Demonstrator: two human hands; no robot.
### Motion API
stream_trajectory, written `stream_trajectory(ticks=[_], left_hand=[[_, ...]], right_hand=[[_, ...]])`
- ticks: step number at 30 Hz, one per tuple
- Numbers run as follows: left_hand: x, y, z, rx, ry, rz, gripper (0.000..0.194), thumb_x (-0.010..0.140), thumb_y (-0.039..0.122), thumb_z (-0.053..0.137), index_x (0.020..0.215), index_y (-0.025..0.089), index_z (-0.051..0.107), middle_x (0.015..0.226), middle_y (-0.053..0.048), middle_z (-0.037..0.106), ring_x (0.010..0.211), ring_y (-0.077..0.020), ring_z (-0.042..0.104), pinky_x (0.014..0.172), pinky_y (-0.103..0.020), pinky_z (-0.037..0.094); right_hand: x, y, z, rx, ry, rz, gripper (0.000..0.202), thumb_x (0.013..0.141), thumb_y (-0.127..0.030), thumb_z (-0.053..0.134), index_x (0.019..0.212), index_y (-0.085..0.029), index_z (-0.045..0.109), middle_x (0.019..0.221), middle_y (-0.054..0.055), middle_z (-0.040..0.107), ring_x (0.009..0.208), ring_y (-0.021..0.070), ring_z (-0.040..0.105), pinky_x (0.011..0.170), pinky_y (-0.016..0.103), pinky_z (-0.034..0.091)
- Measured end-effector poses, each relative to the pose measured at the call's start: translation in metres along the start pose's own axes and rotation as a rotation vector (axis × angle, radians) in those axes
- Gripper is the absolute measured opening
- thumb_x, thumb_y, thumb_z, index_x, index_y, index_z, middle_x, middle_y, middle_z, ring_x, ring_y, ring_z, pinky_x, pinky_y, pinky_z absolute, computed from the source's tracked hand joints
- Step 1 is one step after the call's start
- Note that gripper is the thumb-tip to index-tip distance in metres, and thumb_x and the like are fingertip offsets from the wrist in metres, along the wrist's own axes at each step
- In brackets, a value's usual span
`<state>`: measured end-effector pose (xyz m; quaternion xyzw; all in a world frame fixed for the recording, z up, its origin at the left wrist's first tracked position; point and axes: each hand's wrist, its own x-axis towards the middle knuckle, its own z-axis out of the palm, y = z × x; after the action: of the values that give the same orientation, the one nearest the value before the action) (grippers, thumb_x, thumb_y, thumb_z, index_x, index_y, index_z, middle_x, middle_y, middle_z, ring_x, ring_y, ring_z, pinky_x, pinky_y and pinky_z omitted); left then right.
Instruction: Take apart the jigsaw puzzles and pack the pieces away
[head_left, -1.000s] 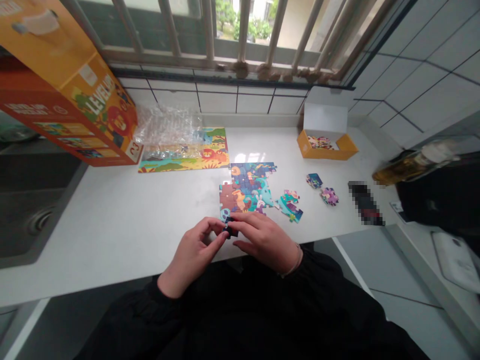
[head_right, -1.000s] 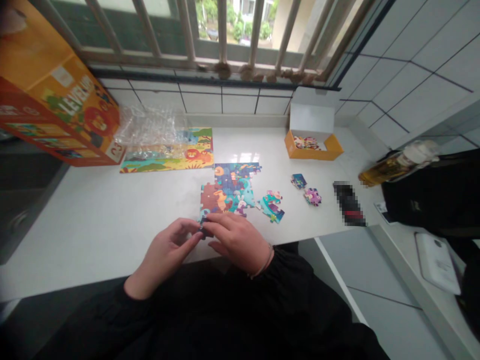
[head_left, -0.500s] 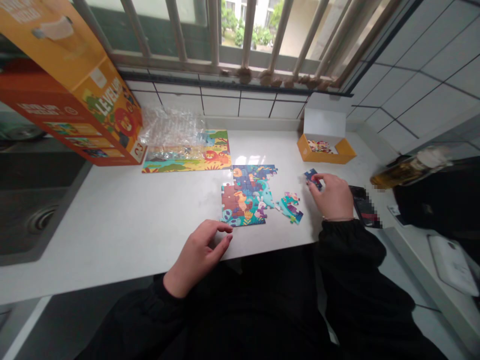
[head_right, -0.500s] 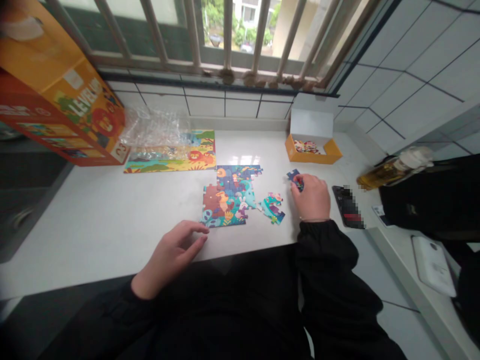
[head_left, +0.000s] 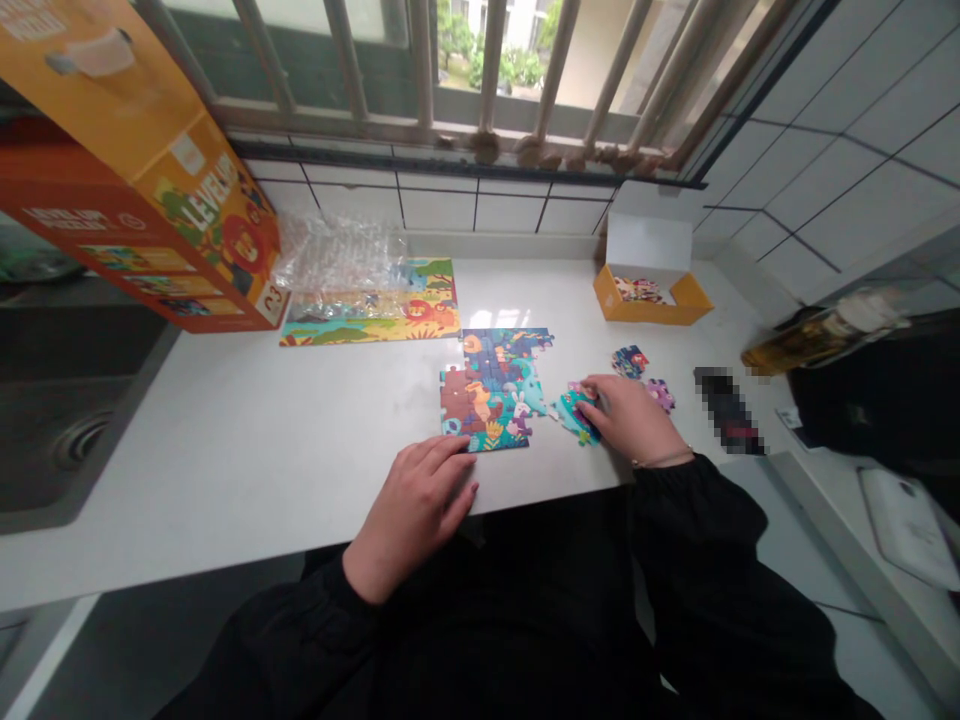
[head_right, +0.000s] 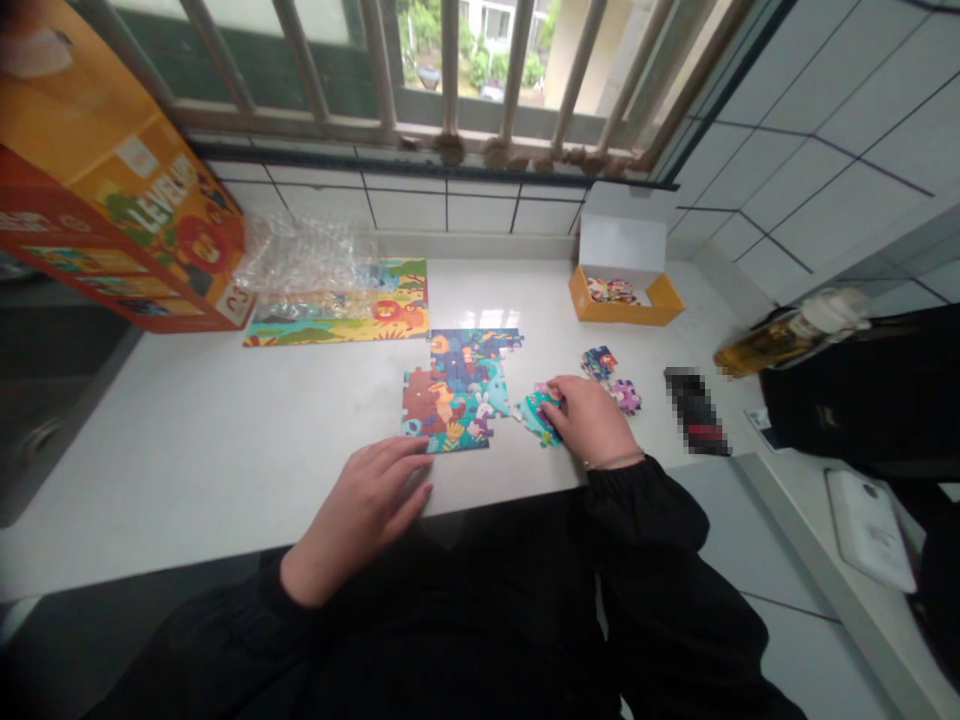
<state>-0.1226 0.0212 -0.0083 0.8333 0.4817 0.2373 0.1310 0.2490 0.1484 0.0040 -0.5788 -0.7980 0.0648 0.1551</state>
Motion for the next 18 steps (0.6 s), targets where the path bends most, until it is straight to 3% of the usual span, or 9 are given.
stream_trajectory(ticks=[8, 12, 15, 18], left_hand=[[0.001, 0.001, 0.0, 0.023, -0.021, 0.0, 0.021, 0.107, 0.03, 0.062, 0.125, 0.025, 0.07, 0.153, -0.012, 0.068, 0.14, -0.0344, 0.064, 0.116, -0.055, 0.049], [0.001, 0.002, -0.001, 0.035, -0.026, 0.001, 0.021, 0.107, 0.029, 0.061, 0.125, 0.024, 0.07, 0.152, -0.013, 0.069, 0.14, -0.0346, 0.064, 0.116, -0.056, 0.049], [0.002, 0.003, -0.001, 0.03, -0.025, -0.002, 0.02, 0.107, 0.029, 0.062, 0.125, 0.024, 0.07, 0.151, -0.013, 0.069, 0.14, -0.0344, 0.064, 0.116, -0.056, 0.049], [0.002, 0.003, -0.002, 0.036, -0.03, 0.004, 0.02, 0.107, 0.028, 0.062, 0.124, 0.024, 0.07, 0.151, -0.013, 0.069, 0.14, -0.0344, 0.063, 0.115, -0.055, 0.049]], right_hand=[[0.0, 0.006, -0.003, 0.05, -0.031, 0.016, 0.023, 0.096, -0.035, 0.076, 0.114, -0.02, 0.077, 0.109, 0.012, 0.079, 0.102, 0.0313, 0.073, 0.096, 0.047, 0.057], [-0.002, 0.0, -0.008, 0.143, 0.03, 0.041, 0.024, 0.098, -0.037, 0.073, 0.114, -0.021, 0.079, 0.104, 0.01, 0.078, 0.091, 0.0269, 0.071, 0.087, 0.043, 0.057], [-0.007, -0.014, -0.01, 0.353, 0.111, 0.178, 0.025, 0.098, -0.044, 0.074, 0.107, -0.022, 0.079, 0.097, 0.008, 0.079, 0.081, 0.0243, 0.07, 0.08, 0.041, 0.058], [-0.011, -0.037, -0.008, 0.719, 0.054, 0.285, 0.035, 0.094, -0.054, 0.079, 0.11, -0.023, 0.076, 0.095, 0.007, 0.081, 0.081, 0.0241, 0.074, 0.078, 0.04, 0.061]])
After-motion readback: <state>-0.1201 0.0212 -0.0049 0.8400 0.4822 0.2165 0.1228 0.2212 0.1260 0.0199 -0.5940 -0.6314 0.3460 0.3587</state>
